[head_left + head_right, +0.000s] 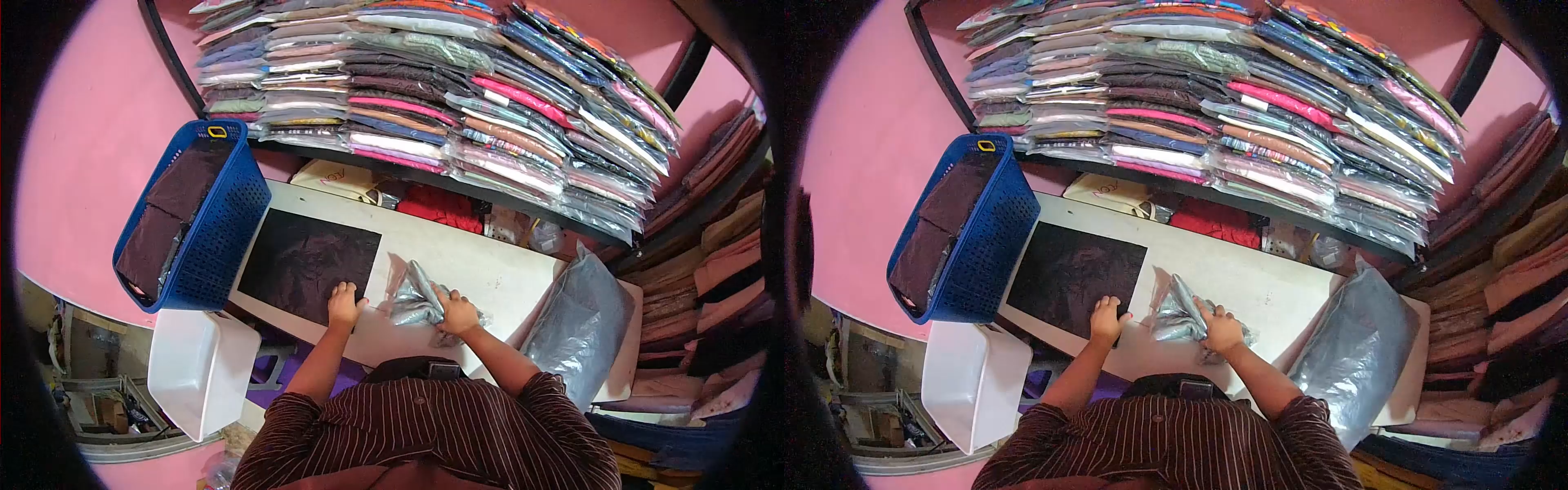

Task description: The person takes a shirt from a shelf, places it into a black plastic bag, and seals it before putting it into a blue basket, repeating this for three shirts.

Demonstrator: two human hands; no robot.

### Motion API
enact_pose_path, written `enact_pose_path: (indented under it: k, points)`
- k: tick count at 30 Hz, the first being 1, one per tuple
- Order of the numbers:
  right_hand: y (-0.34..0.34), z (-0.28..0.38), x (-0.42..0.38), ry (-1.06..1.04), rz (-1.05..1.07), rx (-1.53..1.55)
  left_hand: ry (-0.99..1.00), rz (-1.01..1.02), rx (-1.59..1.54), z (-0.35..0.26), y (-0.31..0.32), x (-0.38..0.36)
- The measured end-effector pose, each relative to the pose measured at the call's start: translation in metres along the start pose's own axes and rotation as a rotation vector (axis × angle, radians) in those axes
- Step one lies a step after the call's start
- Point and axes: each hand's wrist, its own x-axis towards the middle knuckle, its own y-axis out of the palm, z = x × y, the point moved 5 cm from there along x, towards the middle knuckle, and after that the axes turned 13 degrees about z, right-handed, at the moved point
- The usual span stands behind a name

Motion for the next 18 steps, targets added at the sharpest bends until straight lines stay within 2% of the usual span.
enact_pose_path:
  k: [5,8,9,11,13,15,18]
  points:
    - [-0.001,-0.002,-0.002,0.0,-0.002,0.037,-0.009,-0.021,0.02,0.008,0.008,0.005]
    - [0.0,-0.005,0.001,-0.01,-0.012,0.06,-0.06,-0.141,-0.283,0.017,0.005,0.006]
    - [0.002,-0.009,0.004,-0.015,-0.014,0.057,-0.063,-0.148,-0.282,0.017,0.005,0.007]
    - [0.007,-0.016,0.006,-0.085,-0.078,0.134,-0.105,-0.15,-0.525,0.025,0.008,0.008]
    - [0.003,-0.02,0.004,-0.087,-0.056,0.178,-0.102,-0.133,-0.612,0.023,0.006,0.005]
    - [0.002,-0.027,0.003,-0.087,-0.035,0.22,-0.163,-0.006,-0.929,0.021,0.014,0.0]
    - [-0.003,-0.029,-0.001,-0.227,-0.199,0.365,-0.116,0.05,-1.021,0.021,0.023,-0.007]
